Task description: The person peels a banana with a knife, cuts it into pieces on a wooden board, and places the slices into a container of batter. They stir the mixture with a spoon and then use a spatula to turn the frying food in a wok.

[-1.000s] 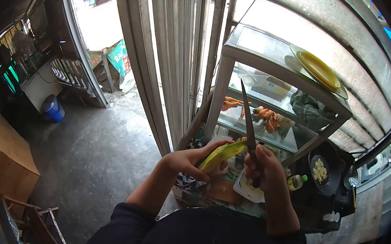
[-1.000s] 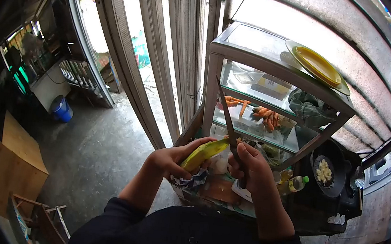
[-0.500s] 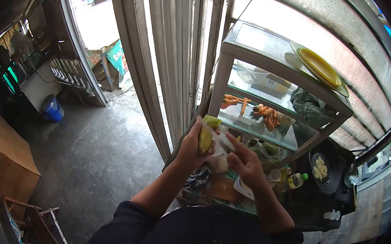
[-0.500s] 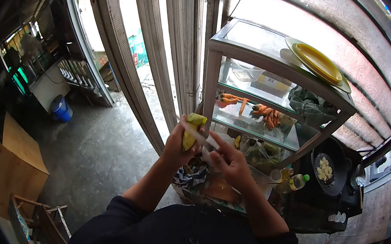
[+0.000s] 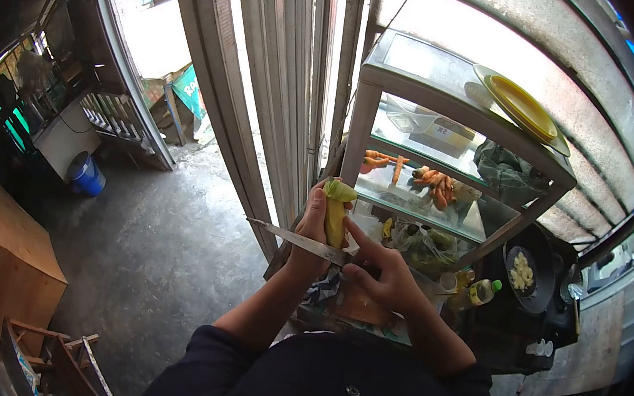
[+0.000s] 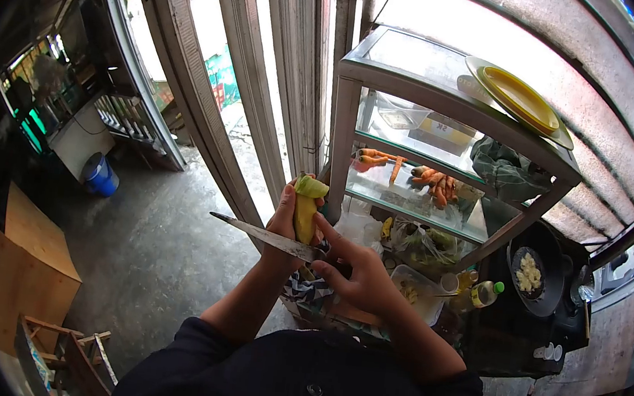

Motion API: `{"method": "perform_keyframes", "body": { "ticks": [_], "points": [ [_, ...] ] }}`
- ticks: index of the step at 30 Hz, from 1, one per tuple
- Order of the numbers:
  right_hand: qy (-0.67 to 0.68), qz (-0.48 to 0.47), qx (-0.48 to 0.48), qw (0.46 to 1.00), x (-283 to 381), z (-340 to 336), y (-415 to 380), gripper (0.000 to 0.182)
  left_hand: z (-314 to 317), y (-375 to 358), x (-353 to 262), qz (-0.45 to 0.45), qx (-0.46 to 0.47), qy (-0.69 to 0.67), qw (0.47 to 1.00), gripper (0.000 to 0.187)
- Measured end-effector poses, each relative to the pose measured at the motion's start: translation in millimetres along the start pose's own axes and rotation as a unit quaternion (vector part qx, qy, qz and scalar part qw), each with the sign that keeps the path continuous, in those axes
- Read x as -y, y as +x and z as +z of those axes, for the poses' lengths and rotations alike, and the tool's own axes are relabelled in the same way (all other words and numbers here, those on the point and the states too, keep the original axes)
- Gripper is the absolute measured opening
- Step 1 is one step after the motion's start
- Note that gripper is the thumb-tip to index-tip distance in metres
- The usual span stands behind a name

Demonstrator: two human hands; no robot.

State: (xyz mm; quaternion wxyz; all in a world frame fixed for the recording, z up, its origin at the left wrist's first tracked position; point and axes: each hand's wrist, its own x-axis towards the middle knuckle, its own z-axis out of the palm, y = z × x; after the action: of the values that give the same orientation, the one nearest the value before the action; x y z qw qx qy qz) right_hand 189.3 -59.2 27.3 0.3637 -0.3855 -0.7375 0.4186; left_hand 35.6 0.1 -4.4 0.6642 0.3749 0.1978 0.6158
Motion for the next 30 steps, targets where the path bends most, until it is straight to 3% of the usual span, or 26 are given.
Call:
{"method": "perform_keyframes", "body": {
  "ticks": [11, 14, 21, 25, 30],
  "points": [
    [-0.056, 0.006, -0.028, 0.998, 5.4, 0.5, 1.3, 0.067, 14.6, -2.9, -4.0, -0.047, -0.073, -0.063, 0.994, 0.04],
    [-0.083, 0.001, -0.04, 0.996, 5.7, 0.7, 1.9, 0.067, 5.0, -2.8, -0.8, -0.021, 0.007, -0.026, 0.999, 0.045],
    [-0.055, 0.002, 0.017, 0.998, 13.9, -15.2, 5.7, 0.067, 13.3, -4.3, -2.6, 0.008, -0.008, 0.005, 1.0, 0.044],
    [-0.094, -0.006, 0.017, 0.995, 7.1, -12.2, 6.6, 0.069, 6.7, -3.9, 2.8, -0.028, 0.01, -0.049, 0.998, 0.043],
    [-0.141, -0.075, -0.083, 0.984, -1.8, -4.5, 9.9, 0.062, 12.0, -3.5, 3.0, -0.006, 0.008, -0.026, 1.0, 0.043]
  ]
}}
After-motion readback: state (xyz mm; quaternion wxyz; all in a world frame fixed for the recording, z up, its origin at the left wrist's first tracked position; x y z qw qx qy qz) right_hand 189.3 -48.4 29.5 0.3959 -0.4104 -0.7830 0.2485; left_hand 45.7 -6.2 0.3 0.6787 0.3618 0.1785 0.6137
